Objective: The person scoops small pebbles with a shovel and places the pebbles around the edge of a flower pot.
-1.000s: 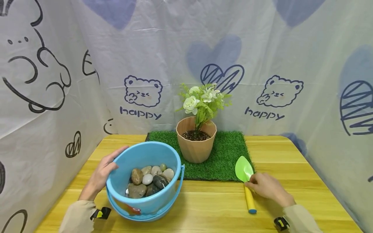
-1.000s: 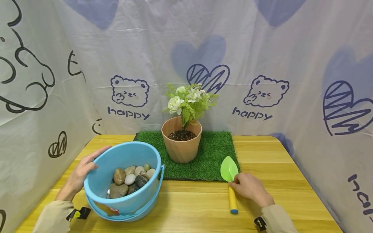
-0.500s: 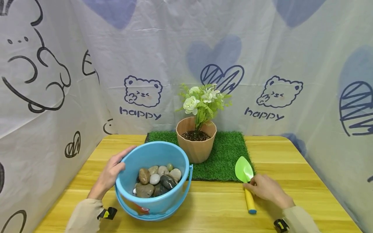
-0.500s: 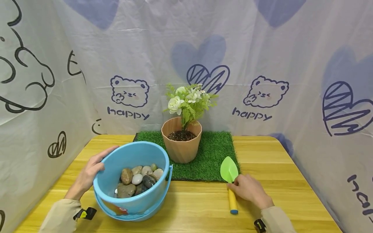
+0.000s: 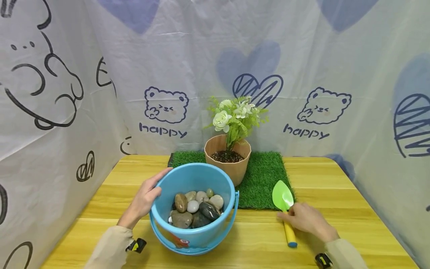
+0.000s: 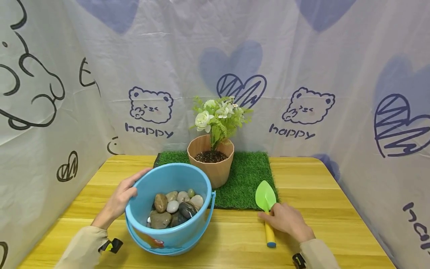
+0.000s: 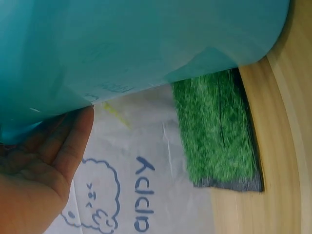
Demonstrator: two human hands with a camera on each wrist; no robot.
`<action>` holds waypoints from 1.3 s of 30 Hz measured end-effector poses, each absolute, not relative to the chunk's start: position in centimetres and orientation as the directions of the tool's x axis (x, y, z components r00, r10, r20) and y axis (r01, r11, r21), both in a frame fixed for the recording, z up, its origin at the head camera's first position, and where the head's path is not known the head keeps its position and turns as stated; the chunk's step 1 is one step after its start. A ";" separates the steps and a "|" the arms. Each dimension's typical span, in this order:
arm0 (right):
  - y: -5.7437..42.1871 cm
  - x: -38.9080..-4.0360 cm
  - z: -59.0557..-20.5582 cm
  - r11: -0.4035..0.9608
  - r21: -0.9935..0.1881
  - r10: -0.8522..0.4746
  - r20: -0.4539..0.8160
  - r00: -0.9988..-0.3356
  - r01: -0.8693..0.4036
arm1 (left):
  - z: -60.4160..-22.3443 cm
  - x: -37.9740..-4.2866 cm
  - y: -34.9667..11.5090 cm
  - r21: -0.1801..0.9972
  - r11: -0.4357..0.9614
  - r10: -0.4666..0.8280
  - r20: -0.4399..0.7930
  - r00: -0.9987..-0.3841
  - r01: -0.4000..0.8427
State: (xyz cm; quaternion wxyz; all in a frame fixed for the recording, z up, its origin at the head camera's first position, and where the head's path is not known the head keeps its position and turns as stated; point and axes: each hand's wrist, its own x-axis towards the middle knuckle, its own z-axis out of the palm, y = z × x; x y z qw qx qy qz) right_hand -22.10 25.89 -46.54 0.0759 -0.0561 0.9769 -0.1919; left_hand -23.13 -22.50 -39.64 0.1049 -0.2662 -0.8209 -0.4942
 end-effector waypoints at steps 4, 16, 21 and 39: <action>25.8 -22.1 -46.5 0.930 -0.364 -0.109 -0.152 -0.982 -0.047 | -39.8 -23.3 -21.1 0.763 0.342 0.348 0.441 -0.828 0.549; 26.5 -21.4 -46.7 0.856 -0.517 -0.125 -0.199 -0.972 -0.005 | -40.2 -23.9 -16.6 0.760 0.342 0.373 0.429 -0.822 0.552; 26.6 -21.5 -46.8 0.829 -0.559 -0.138 -0.169 -0.976 -0.020 | -40.1 -24.0 -15.5 0.764 0.331 0.382 0.429 -0.819 0.554; 26.6 -22.3 -44.7 0.773 -0.612 -0.176 0.043 -0.983 -0.165 | -40.0 -24.2 -14.1 0.804 0.349 0.356 0.362 -0.861 0.482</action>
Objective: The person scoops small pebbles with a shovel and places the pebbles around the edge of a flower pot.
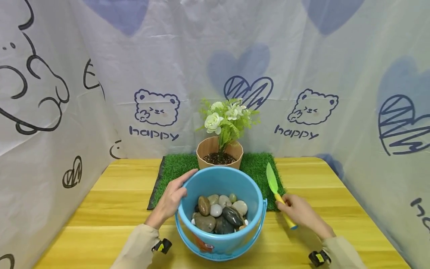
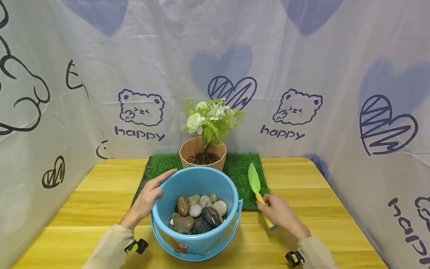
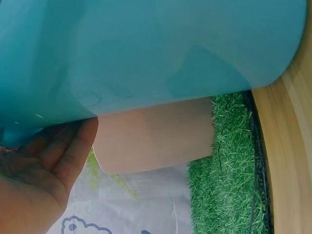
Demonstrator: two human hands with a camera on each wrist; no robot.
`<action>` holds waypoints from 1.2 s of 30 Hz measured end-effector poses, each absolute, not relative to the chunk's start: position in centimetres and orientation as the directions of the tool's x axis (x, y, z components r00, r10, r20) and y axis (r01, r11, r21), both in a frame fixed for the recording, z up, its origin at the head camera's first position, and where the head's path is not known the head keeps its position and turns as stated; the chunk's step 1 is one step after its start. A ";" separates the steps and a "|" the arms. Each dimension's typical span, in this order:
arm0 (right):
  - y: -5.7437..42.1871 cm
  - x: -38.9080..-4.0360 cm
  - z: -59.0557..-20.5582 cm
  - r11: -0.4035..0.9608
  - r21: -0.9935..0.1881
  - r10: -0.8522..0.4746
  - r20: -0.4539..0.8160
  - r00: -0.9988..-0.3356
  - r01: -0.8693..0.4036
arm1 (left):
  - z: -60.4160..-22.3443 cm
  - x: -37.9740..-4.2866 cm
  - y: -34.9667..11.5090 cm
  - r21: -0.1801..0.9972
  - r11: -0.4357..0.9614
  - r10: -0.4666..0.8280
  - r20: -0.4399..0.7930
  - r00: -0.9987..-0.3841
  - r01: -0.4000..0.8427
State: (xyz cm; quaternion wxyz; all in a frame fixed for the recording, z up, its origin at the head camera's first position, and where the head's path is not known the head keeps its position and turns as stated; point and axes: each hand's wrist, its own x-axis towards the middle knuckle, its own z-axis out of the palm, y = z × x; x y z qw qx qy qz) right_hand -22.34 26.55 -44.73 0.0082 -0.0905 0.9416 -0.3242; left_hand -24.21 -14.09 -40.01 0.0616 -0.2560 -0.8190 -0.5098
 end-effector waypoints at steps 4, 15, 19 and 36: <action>26.5 -22.0 -43.6 0.743 -0.637 -0.185 0.097 -0.978 -0.204 | -40.0 -24.4 -14.0 0.813 0.346 0.372 0.339 -0.864 0.468; 24.7 -21.3 -40.1 0.669 -0.647 -0.255 0.263 -0.930 -0.366 | -39.9 -24.2 -14.3 0.812 0.353 0.398 0.320 -0.860 0.465; 23.8 -20.9 -38.9 0.689 -0.595 -0.276 0.312 -0.909 -0.413 | -39.8 -24.3 -14.6 0.818 0.336 0.425 0.311 -0.850 0.467; 21.4 -20.2 -35.8 0.696 -0.546 -0.330 0.334 -0.883 -0.466 | -40.3 -25.2 -15.5 0.908 0.188 0.547 0.220 -0.808 0.375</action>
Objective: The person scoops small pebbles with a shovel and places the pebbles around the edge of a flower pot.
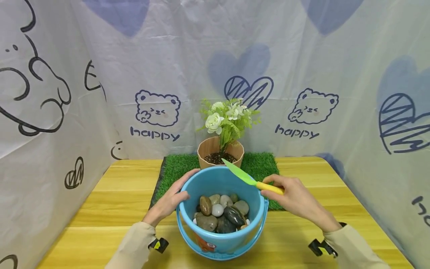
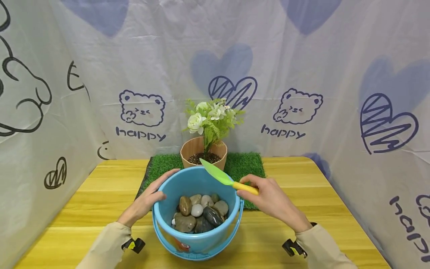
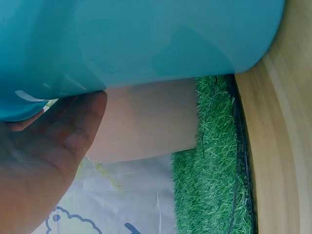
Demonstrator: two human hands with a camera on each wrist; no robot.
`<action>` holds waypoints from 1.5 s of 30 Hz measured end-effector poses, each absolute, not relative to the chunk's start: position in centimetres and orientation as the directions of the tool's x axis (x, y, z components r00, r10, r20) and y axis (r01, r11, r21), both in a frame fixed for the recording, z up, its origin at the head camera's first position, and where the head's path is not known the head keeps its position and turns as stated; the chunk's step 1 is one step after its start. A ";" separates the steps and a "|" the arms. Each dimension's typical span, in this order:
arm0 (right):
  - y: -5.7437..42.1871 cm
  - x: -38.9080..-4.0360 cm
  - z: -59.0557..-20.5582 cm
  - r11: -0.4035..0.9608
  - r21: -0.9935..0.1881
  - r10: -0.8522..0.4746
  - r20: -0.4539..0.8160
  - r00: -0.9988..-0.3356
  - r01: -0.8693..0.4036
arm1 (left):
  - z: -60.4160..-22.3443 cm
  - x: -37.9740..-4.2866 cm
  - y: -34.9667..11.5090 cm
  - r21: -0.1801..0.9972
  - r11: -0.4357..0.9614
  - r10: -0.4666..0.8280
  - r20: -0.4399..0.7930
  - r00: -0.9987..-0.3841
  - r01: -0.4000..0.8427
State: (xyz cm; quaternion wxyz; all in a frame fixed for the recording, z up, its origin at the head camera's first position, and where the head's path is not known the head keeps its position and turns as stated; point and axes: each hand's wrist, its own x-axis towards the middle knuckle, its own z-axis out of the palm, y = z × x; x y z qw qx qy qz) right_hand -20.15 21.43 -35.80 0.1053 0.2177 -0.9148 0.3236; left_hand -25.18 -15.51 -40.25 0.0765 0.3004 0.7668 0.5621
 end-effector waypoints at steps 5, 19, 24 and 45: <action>20.8 -19.8 -34.6 0.689 -0.457 -0.436 0.358 -0.826 -0.562 | -40.3 -25.3 -15.3 0.893 0.176 0.534 0.267 -0.802 0.414; 19.1 -20.8 -32.2 0.678 -0.057 -0.690 0.294 -0.662 -0.733 | -40.5 -25.3 -15.3 0.897 0.170 0.541 0.261 -0.800 0.408; 18.2 -20.9 -32.3 0.651 0.077 -0.729 0.342 -0.593 -0.755 | -40.5 -25.4 -15.2 0.899 0.158 0.544 0.266 -0.796 0.408; 17.2 -21.5 -33.1 0.502 0.176 -0.830 0.373 -0.414 -0.847 | -40.5 -25.2 -15.1 0.886 0.178 0.530 0.281 -0.800 0.429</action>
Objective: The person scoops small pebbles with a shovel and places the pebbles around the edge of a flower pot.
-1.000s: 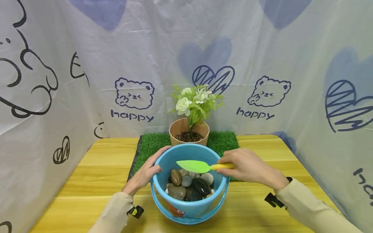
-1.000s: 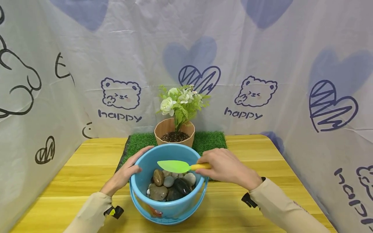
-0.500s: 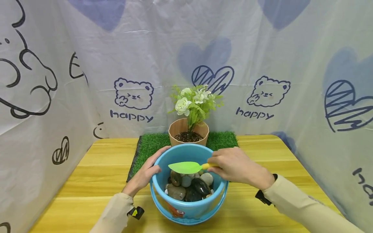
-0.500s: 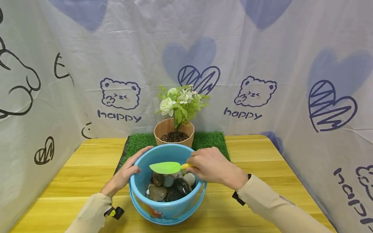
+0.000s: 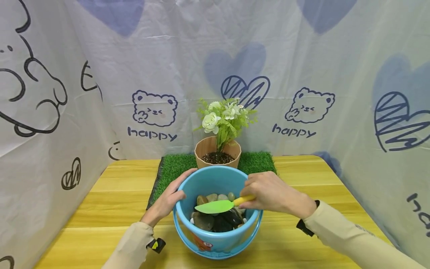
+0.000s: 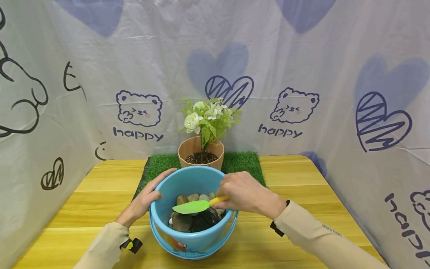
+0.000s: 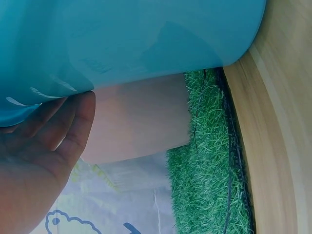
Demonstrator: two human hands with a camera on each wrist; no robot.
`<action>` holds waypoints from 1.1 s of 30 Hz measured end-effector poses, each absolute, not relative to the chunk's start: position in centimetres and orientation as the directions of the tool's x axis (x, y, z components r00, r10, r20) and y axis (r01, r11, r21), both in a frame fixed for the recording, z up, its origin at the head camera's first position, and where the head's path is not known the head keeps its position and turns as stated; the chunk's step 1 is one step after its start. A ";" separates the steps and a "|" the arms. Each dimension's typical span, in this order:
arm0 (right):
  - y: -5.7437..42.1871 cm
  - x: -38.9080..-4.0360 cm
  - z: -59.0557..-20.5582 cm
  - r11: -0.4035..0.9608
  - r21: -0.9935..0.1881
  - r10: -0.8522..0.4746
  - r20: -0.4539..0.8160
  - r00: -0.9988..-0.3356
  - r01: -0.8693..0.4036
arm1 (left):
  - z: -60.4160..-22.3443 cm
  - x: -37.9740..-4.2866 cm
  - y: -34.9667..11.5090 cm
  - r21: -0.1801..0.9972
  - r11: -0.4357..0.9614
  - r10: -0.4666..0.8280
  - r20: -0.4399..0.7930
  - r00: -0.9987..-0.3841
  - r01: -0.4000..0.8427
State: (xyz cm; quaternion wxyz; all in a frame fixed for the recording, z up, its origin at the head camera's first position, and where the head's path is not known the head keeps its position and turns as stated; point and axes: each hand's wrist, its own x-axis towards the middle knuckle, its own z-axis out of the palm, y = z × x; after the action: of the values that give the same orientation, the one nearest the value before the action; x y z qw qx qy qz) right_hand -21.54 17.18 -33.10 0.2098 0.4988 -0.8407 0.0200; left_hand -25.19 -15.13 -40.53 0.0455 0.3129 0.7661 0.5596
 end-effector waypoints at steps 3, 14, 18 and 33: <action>17.1 -21.6 -32.9 0.484 0.167 -0.849 0.326 -0.415 -0.859 | -40.6 -25.2 -15.1 0.887 0.176 0.526 0.281 -0.803 0.426; 16.2 -21.6 -31.8 0.532 0.087 -0.843 0.141 -0.518 -0.842 | -40.6 -25.2 -14.9 0.890 0.174 0.526 0.277 -0.804 0.420; 15.8 -21.7 -32.0 0.549 0.091 -0.833 0.140 -0.535 -0.831 | -40.5 -25.2 -15.0 0.890 0.178 0.519 0.277 -0.809 0.419; 15.1 -21.9 -32.8 0.631 0.093 -0.770 0.195 -0.608 -0.770 | -40.7 -25.1 -15.0 0.891 0.187 0.506 0.273 -0.818 0.413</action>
State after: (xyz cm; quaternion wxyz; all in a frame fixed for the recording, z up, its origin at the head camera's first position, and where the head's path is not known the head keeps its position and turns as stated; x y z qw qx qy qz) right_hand -21.93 15.12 -32.84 0.1086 0.4294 -0.8965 0.0001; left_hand -25.08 -14.97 -40.66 0.0413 0.2987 0.7693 0.5633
